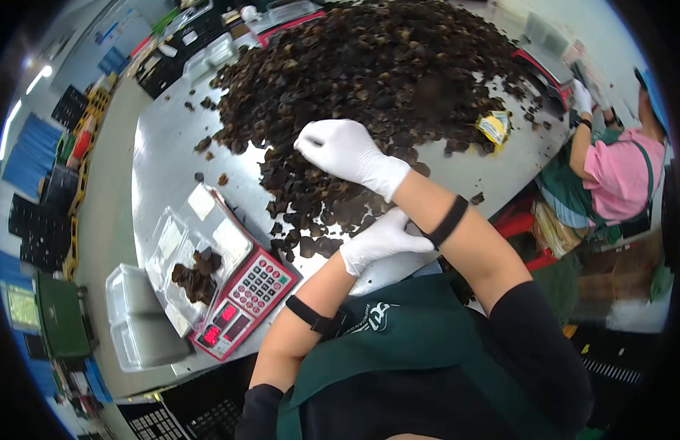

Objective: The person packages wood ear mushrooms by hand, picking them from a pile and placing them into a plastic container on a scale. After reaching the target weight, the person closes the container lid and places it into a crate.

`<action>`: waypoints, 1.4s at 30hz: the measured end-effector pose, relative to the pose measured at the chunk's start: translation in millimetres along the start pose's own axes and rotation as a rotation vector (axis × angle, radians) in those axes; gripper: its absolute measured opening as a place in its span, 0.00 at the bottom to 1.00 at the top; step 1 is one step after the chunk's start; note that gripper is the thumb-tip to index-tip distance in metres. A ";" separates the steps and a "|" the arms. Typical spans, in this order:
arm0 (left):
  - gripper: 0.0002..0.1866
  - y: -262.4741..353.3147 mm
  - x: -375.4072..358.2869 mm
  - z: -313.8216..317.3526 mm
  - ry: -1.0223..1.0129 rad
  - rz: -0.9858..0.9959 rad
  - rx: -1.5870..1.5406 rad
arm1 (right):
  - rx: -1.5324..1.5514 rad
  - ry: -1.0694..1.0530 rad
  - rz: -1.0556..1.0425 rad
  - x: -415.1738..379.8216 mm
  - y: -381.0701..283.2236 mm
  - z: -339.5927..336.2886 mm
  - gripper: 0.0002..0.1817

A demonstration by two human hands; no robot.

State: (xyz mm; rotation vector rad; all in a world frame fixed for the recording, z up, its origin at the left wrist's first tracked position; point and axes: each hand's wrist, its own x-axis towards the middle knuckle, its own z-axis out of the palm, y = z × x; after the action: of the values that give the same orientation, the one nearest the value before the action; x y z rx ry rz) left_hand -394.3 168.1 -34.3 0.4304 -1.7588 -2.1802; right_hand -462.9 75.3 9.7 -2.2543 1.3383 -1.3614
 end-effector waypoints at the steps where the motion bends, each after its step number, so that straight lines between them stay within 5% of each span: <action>1: 0.41 -3.5 0.1 2.1 -0.030 -0.042 0.043 | 0.294 -0.031 0.245 0.2 -10.9 -6.7 0.15; 3: 0.38 -8.1 0.6 5.1 -0.064 -0.022 -0.046 | 1.205 -0.147 0.602 3.5 -29.2 -37.0 0.15; 5: 0.37 -13.3 0.3 7.3 -0.041 -0.031 -0.011 | 1.390 -0.104 0.495 -7.4 -13.7 -38.0 0.15; 7: 0.34 -13.6 -6.9 5.1 0.013 0.017 0.151 | 1.305 -0.008 0.605 -16.4 -17.3 -41.6 0.15; 10: 0.26 -7.8 -43.9 -12.8 0.228 0.163 0.768 | 0.830 -0.145 0.669 -41.3 14.8 -46.0 0.16; 14: 0.20 -0.2 -130.6 -29.9 0.459 -0.199 0.516 | 0.067 -0.316 0.510 -80.7 67.8 -29.1 0.18; 15: 0.19 9.2 -142.9 -31.1 0.519 -0.275 0.675 | -0.077 -0.375 0.438 -84.6 67.8 -26.5 0.18; 19: 0.13 -4.2 -161.5 -40.5 0.755 -0.298 1.024 | -0.036 -0.424 0.204 -81.6 58.6 2.2 0.29; 23: 0.11 0.7 -123.9 -50.4 0.833 -0.154 1.151 | -0.076 -0.493 0.297 -79.1 63.7 16.6 0.28; 27: 0.08 19.0 -90.6 -75.9 1.018 0.082 0.948 | 0.175 -0.227 0.272 -80.8 66.2 -2.2 0.21; 29: 0.09 33.3 -77.5 -85.8 1.120 0.074 0.394 | 0.169 -0.206 0.339 -77.0 65.6 -14.7 0.18; 33: 0.10 24.9 -57.0 -103.4 1.066 0.018 0.417 | 0.282 -0.212 0.703 -66.3 58.7 -33.9 0.14; 35: 0.10 11.9 -48.0 -91.2 0.995 0.019 0.658 | 0.717 -0.055 0.726 -60.4 55.6 -44.1 0.14; 39: 0.09 0.3 -29.1 -51.6 0.775 0.063 0.765 | 0.903 0.019 0.761 -50.1 44.2 -71.3 0.18; 41: 0.12 -3.7 -19.7 -33.4 0.589 0.198 0.839 | 0.761 0.092 0.492 -53.3 58.6 -63.2 0.19; 42: 0.15 1.7 -13.8 -24.4 0.429 0.308 0.878 | 0.926 0.153 0.585 -48.7 61.3 -63.4 0.19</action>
State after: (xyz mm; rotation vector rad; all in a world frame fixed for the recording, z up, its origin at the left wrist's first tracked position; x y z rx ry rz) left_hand -371.5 152.0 -37.0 0.6895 -2.2326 -0.9288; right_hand -557.6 94.8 -18.7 -1.0761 0.9635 -1.4891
